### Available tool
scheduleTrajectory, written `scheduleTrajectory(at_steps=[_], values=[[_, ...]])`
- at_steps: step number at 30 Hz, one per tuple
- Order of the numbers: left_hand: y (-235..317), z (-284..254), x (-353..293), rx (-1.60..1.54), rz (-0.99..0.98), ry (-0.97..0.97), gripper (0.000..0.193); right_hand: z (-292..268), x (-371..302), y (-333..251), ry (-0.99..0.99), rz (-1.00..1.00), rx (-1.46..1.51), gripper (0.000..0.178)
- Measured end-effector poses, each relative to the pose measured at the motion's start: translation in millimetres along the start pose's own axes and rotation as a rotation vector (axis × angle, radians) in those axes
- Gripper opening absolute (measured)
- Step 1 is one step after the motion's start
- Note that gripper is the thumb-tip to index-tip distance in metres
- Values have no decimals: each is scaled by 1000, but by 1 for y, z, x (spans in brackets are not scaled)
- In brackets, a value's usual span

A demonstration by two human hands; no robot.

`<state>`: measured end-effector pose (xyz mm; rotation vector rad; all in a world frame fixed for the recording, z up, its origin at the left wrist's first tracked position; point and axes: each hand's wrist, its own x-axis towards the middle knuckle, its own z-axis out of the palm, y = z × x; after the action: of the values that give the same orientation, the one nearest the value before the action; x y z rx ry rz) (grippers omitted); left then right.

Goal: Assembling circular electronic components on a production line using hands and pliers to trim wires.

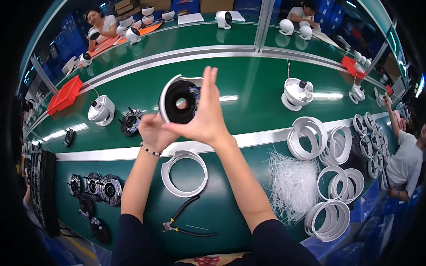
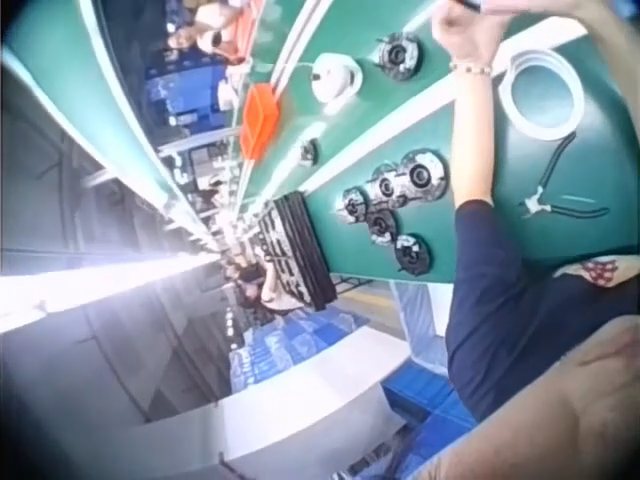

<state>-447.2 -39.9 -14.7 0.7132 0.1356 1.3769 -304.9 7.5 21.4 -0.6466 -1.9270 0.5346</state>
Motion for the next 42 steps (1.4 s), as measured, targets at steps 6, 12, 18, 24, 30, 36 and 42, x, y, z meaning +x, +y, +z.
scheduleTrajectory(at_steps=[6, 12, 18, 24, 30, 36, 42], values=[[-10, 3, 14, 31, 80, 237, 59, 1, -10, -11, -252, -1, -157, 130], [-15, 2, 12, -24, 79, 206, 58, 2, -11, -10, -225, 41, -196, 123], [-16, 12, 13, -41, 21, 289, 62, 1, -13, -10, -206, 65, -257, 121], [-10, -3, 10, -59, -84, 221, 57, -7, -9, -5, -321, 37, -117, 119], [-11, 4, 15, 42, 58, 296, 52, -5, -13, -4, -193, 5, -144, 112], [-3, 2, 59, 19, 9, 281, 47, -1, -29, 27, -31, 113, -293, 113], [-20, -86, 92, 282, -286, 635, 28, -7, -71, -6, -232, -30, -244, 75]])
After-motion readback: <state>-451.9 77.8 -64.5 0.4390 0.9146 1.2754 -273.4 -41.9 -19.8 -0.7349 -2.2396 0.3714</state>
